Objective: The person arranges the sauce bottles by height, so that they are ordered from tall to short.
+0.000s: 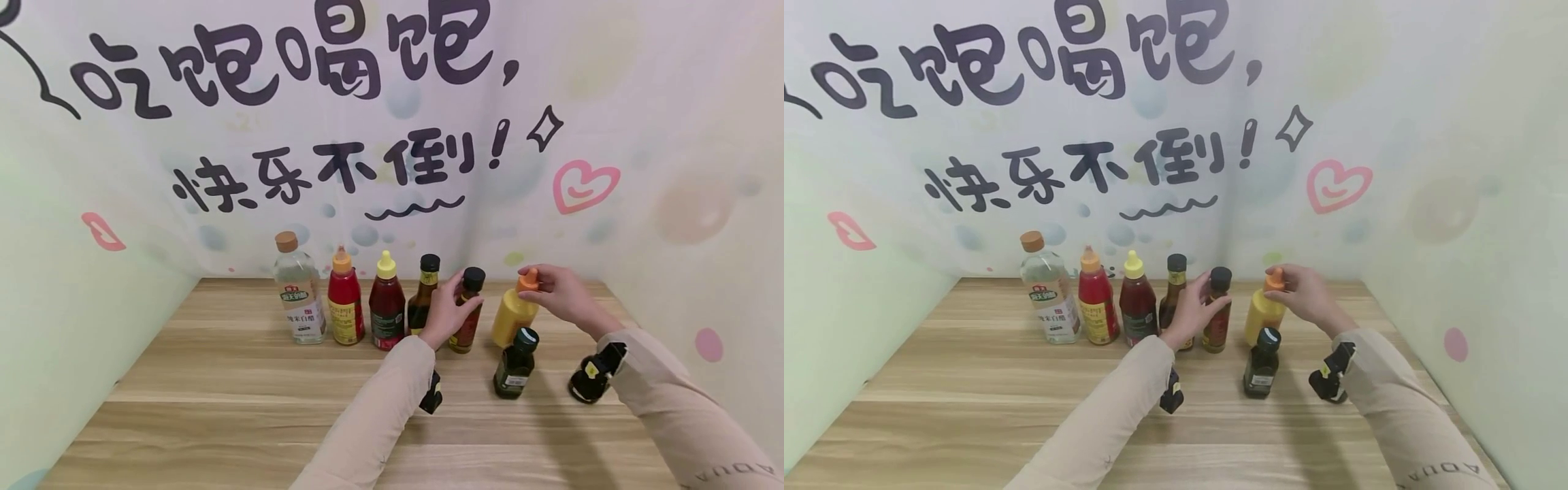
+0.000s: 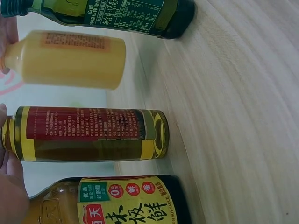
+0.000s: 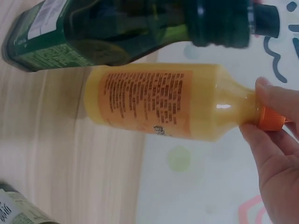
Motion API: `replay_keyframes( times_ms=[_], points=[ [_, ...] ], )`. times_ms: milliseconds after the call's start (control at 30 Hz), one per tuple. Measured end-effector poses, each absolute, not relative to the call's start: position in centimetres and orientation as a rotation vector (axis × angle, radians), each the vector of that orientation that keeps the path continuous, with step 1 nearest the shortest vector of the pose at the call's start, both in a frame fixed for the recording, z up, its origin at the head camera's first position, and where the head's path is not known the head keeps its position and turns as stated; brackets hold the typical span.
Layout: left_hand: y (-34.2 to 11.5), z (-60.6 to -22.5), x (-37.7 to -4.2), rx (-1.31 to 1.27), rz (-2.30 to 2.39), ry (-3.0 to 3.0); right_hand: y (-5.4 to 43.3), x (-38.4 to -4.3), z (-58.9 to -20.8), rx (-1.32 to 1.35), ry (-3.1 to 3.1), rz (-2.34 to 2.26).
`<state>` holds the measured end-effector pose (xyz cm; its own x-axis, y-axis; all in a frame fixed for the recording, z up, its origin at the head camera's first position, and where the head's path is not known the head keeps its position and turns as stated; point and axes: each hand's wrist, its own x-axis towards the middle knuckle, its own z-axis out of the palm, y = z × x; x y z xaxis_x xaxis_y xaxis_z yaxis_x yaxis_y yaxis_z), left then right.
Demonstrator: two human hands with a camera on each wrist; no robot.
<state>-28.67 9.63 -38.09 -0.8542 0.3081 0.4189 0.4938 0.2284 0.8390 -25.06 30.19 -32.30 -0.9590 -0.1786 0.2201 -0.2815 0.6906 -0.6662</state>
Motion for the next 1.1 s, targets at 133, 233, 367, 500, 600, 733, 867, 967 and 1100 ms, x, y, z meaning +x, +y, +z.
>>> replay_keyframes(
  times_ms=[133,233,367,500,600,733,867,967,1100],
  points=[
    [9.6,-38.2,-28.7,-0.766,-1.672,-2.336,30.0,-25.5,-32.9,0.407,-2.753,1.160],
    [9.6,-38.2,-28.7,-0.762,-1.672,-2.343,29.8,-25.8,-33.3,0.428,-2.740,1.176],
    [9.6,-38.1,-28.7,-0.759,-1.678,-2.349,29.6,-26.0,-33.8,0.421,-2.741,1.195],
    [9.6,-38.1,-28.7,-0.761,-1.679,-2.355,29.3,-26.3,-34.1,0.420,-2.751,1.214],
    [9.6,-38.1,-28.8,-0.760,-1.681,-2.360,29.1,-26.4,-34.3,0.428,-2.751,1.227],
    [9.8,-38.1,-28.8,-0.753,-1.682,-2.365,28.8,-26.5,-34.4,0.432,-2.749,1.242],
    [9.9,-38.1,-28.7,-0.749,-1.686,-2.354,28.8,-26.5,-34.6,0.435,-2.753,1.251],
    [9.9,-38.1,-28.7,-0.742,-1.684,-2.354,28.9,-26.6,-34.7,0.431,-2.761,1.249],
    [9.8,-38.2,-28.7,-0.745,-1.674,-2.350,28.8,-26.8,-34.9,0.427,-2.773,1.225]
  ],
)
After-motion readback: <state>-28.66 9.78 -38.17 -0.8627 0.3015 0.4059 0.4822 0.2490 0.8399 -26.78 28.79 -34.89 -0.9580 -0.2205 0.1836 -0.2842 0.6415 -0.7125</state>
